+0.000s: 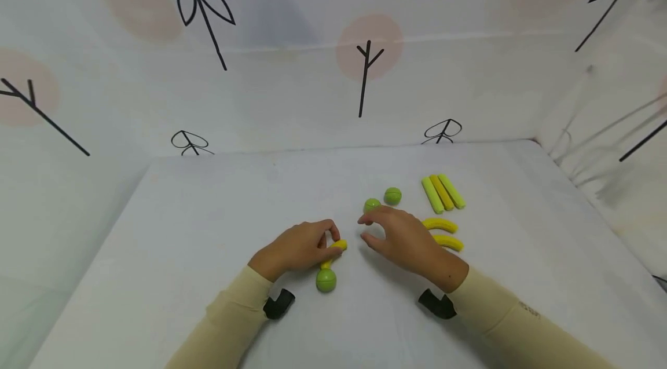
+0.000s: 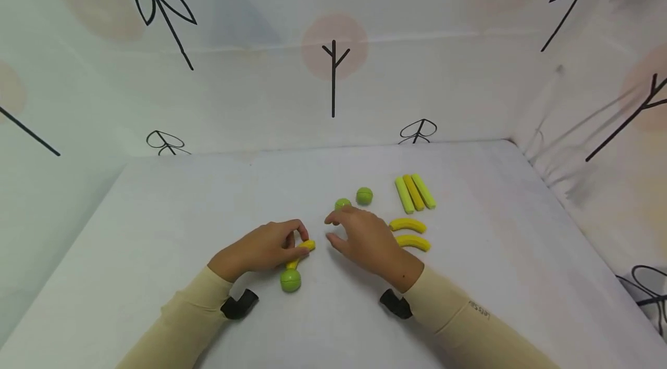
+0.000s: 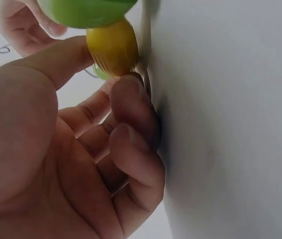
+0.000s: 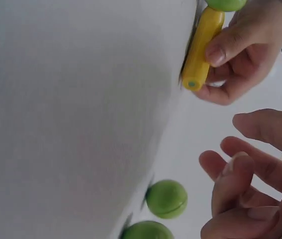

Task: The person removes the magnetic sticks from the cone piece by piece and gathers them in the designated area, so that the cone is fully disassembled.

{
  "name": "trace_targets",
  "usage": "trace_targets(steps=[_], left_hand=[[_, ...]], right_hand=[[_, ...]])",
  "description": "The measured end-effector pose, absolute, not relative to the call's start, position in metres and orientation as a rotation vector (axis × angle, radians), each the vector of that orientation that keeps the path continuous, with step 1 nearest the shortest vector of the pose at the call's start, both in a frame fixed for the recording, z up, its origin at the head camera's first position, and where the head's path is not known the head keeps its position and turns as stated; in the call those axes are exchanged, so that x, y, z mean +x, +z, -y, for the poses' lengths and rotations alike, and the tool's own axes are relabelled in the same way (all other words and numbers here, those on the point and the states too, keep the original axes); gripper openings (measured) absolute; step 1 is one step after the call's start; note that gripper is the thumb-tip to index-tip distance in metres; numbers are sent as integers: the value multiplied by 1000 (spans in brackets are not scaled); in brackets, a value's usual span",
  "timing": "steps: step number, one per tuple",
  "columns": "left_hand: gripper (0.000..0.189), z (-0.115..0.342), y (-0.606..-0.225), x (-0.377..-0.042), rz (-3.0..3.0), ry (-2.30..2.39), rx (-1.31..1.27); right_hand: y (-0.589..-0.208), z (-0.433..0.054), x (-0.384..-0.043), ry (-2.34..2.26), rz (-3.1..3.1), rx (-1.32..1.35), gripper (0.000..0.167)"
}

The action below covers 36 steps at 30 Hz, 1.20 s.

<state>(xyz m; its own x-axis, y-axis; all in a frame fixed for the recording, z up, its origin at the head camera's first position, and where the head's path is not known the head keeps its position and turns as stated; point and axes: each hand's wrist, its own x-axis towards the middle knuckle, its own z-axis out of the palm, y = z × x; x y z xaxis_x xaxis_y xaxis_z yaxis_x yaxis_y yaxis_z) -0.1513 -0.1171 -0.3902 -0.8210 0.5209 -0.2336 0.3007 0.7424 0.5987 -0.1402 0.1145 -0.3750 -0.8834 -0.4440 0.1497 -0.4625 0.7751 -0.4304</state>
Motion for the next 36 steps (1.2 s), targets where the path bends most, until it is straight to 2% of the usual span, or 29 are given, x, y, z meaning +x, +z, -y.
trace_targets(steps=[7, 13, 22, 31, 36], left_hand=[[26, 112, -391, -146, -2547, 797, 627], [27, 105, -391, -143, -2563, 831, 623], [28, 103, -387, -138, -2561, 822, 625], [43, 109, -381, -137, -2545, 674, 621], [51, 107, -380, -138, -2546, 604, 644]], right_hand=[[-383, -104, -137, 834, 3084, 744, 22], [-385, -110, -138, 969, 3092, 860, 22], [-393, -114, -142, 1122, 3072, 985, 10], [-388, -120, -142, 1117, 3160, 806, 9], [-388, -124, -145, 1116, 3164, 798, 12]])
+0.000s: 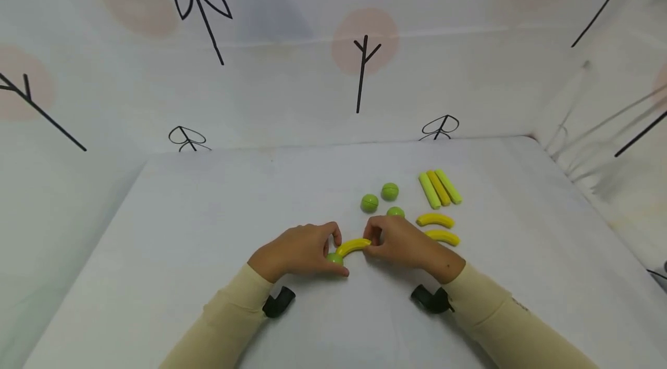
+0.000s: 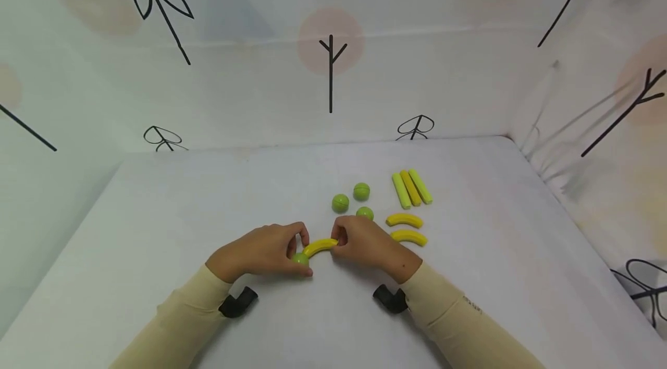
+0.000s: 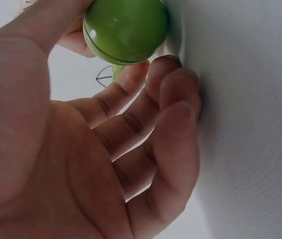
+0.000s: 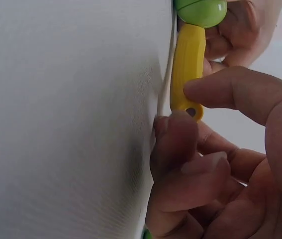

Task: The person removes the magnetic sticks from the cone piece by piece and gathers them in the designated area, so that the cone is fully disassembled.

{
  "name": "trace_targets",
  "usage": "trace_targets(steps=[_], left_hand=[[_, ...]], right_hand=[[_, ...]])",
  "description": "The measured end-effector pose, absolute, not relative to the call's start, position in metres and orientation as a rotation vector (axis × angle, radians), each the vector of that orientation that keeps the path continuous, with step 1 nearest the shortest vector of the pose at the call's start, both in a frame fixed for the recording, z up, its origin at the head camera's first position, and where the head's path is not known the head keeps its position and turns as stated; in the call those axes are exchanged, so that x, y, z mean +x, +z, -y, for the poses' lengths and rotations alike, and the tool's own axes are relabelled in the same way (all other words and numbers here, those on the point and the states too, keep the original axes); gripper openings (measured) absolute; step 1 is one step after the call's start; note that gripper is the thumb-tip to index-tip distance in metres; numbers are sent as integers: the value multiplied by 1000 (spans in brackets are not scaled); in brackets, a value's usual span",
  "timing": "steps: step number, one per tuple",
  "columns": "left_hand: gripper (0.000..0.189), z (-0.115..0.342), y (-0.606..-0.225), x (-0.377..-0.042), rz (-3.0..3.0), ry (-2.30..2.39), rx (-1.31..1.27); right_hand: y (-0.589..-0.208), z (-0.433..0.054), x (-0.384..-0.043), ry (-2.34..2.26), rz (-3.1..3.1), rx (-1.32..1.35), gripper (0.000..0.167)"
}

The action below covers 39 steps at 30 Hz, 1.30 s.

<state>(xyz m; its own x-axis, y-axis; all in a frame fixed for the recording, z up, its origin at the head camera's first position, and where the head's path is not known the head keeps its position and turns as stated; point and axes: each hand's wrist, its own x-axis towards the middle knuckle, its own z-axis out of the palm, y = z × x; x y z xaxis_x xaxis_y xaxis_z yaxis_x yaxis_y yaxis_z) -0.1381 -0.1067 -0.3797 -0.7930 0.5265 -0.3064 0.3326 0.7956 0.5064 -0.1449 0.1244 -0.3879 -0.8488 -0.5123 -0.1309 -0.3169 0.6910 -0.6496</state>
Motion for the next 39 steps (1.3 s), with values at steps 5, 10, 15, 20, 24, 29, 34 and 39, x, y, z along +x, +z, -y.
trace_targets(steps=[5, 10, 15, 20, 24, 29, 34, 39], left_hand=[[51, 106, -378, -139, -2526, 606, 682], [47, 106, -379, -138, -2497, 622, 659], [40, 109, -376, -135, -2473, 650, 628], [33, 110, -371, -137, -2471, 661, 660], [30, 110, -371, -139, -2521, 668, 676], [33, 108, -370, -144, -2637, 762, 651], [34, 103, -368, -153, -2709, 863, 644], [34, 92, -367, -164, -2768, 878, 625]], right_hand=[[-389, -124, -146, -946, -2566, -687, 12], [-390, -121, -144, -927, -2554, -701, 11], [-389, -118, -141, -870, -2565, -666, 9], [-381, -125, -139, -850, -2623, -639, 9], [-376, -142, -131, -862, -2700, -614, 10], [-372, -179, -117, -870, -2787, -530, 12], [-374, -211, -106, -843, -2820, -442, 13], [-374, -226, -103, -821, -2808, -412, 16]])
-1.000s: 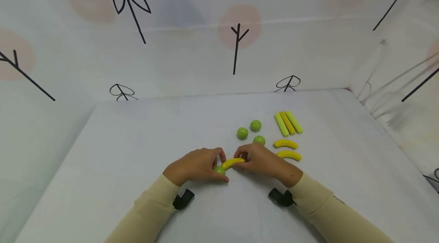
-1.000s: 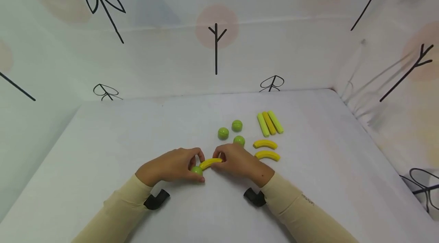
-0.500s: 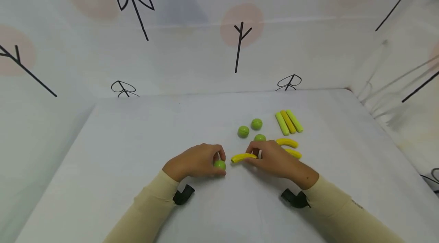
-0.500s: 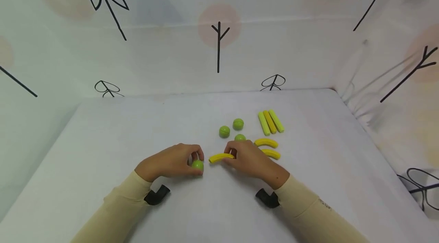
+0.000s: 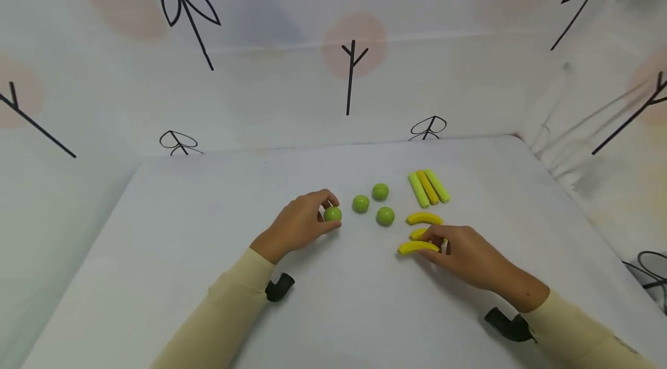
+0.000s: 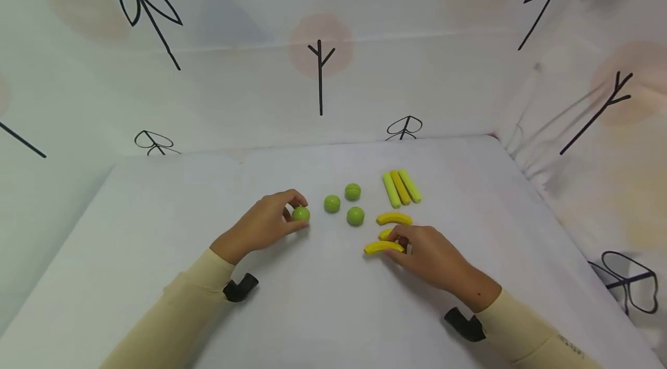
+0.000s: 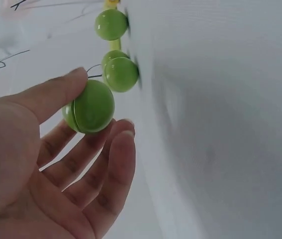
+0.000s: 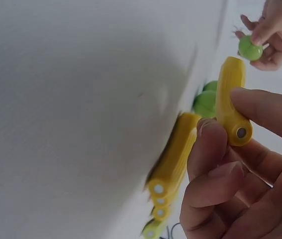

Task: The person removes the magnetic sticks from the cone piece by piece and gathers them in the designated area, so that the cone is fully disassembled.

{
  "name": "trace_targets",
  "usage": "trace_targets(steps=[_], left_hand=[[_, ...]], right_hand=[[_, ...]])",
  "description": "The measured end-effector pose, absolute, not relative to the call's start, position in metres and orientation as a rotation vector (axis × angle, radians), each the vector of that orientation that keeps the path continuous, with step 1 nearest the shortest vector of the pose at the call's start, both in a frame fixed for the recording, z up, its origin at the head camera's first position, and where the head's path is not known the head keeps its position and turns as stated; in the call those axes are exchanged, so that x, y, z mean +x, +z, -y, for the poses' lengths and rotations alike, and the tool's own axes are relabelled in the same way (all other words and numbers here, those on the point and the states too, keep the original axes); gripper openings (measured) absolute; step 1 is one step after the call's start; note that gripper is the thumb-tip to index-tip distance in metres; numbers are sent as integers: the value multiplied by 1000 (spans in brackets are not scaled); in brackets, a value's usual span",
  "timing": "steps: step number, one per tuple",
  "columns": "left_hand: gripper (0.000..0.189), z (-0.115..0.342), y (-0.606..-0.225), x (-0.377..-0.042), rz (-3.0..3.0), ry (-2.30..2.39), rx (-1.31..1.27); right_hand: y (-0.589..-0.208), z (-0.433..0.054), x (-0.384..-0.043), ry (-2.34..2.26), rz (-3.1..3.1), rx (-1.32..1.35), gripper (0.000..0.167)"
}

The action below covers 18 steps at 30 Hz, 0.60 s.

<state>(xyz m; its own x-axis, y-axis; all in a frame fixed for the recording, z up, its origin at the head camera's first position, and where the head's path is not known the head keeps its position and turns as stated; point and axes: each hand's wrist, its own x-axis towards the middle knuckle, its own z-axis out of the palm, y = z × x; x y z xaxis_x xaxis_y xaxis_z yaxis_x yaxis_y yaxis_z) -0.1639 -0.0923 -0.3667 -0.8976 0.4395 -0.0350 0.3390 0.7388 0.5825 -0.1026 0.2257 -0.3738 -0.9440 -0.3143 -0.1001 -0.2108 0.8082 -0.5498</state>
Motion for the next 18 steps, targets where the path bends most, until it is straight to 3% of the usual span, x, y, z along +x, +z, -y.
trace_targets(steps=[18], left_hand=[[32, 73, -379, -179, -2758, 779, 521]], right_hand=[[-384, -236, -105, -708, -2806, -377, 19]])
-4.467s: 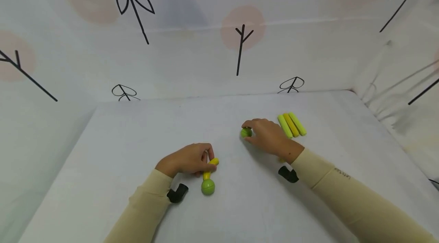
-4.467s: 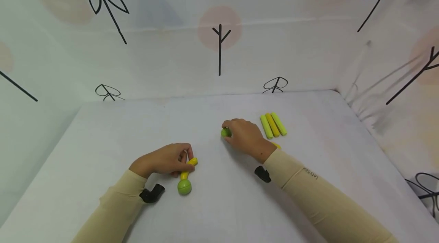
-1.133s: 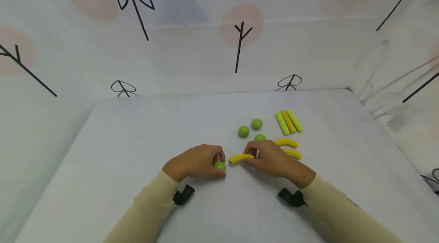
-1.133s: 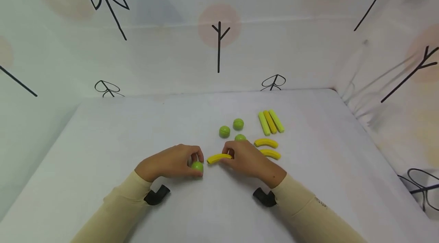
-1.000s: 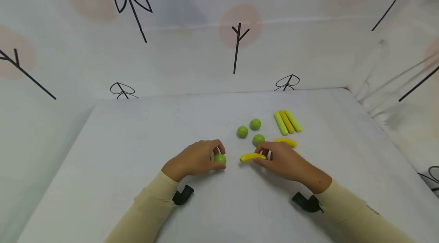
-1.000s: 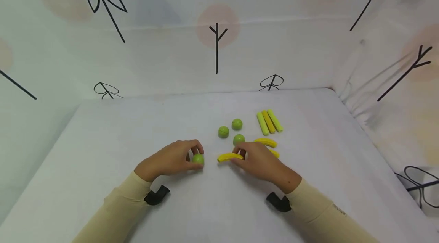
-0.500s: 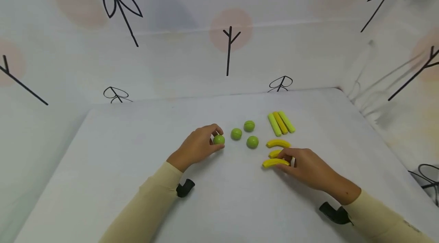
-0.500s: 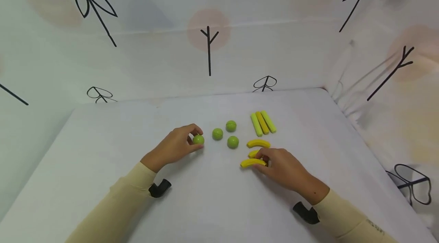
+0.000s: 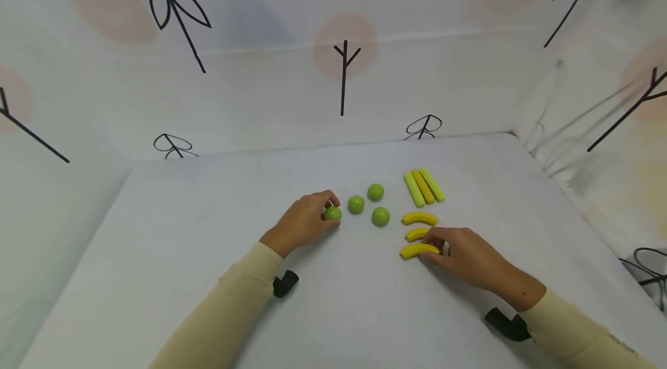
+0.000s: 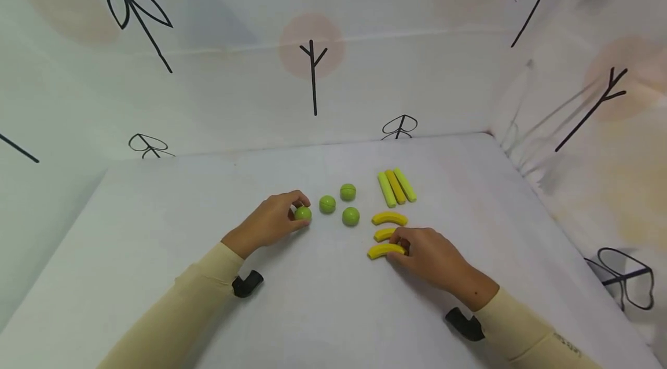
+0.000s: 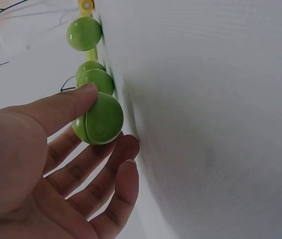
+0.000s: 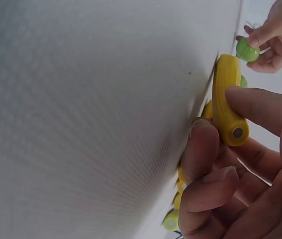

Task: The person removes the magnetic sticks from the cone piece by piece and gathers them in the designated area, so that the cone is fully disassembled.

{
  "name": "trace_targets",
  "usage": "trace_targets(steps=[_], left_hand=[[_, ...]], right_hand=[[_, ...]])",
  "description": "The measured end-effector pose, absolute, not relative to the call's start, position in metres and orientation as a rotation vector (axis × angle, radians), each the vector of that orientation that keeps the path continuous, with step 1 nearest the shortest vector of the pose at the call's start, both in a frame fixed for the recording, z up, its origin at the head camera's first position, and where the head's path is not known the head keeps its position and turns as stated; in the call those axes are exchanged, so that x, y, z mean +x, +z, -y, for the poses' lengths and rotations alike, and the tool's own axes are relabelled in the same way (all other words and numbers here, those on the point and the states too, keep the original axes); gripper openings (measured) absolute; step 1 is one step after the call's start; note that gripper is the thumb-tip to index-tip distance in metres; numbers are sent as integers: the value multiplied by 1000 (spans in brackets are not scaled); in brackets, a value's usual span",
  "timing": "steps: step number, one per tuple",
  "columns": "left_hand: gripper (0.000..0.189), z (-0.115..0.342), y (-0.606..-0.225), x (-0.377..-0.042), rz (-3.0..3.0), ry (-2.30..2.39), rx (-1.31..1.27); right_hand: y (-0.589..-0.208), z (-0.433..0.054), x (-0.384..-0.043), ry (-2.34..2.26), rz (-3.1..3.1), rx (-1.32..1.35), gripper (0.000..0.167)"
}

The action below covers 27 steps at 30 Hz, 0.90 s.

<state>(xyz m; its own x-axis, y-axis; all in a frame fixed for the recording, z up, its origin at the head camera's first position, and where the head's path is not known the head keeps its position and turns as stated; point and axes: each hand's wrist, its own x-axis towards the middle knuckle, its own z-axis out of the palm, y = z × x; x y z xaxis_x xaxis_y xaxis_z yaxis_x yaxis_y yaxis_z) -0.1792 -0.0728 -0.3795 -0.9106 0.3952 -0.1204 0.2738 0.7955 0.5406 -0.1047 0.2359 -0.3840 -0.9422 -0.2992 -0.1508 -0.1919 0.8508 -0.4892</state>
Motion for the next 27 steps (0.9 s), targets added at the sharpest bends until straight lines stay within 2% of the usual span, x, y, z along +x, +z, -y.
trace_targets(steps=[17, 27], left_hand=[[32, 72, -379, -177, -2786, 714, 538], [39, 74, -377, -175, -2807, 710, 535]], right_hand=[[-384, -236, -101, -593, -2870, -399, 20], [-385, -239, -97, -394, -3009, -453, 23]])
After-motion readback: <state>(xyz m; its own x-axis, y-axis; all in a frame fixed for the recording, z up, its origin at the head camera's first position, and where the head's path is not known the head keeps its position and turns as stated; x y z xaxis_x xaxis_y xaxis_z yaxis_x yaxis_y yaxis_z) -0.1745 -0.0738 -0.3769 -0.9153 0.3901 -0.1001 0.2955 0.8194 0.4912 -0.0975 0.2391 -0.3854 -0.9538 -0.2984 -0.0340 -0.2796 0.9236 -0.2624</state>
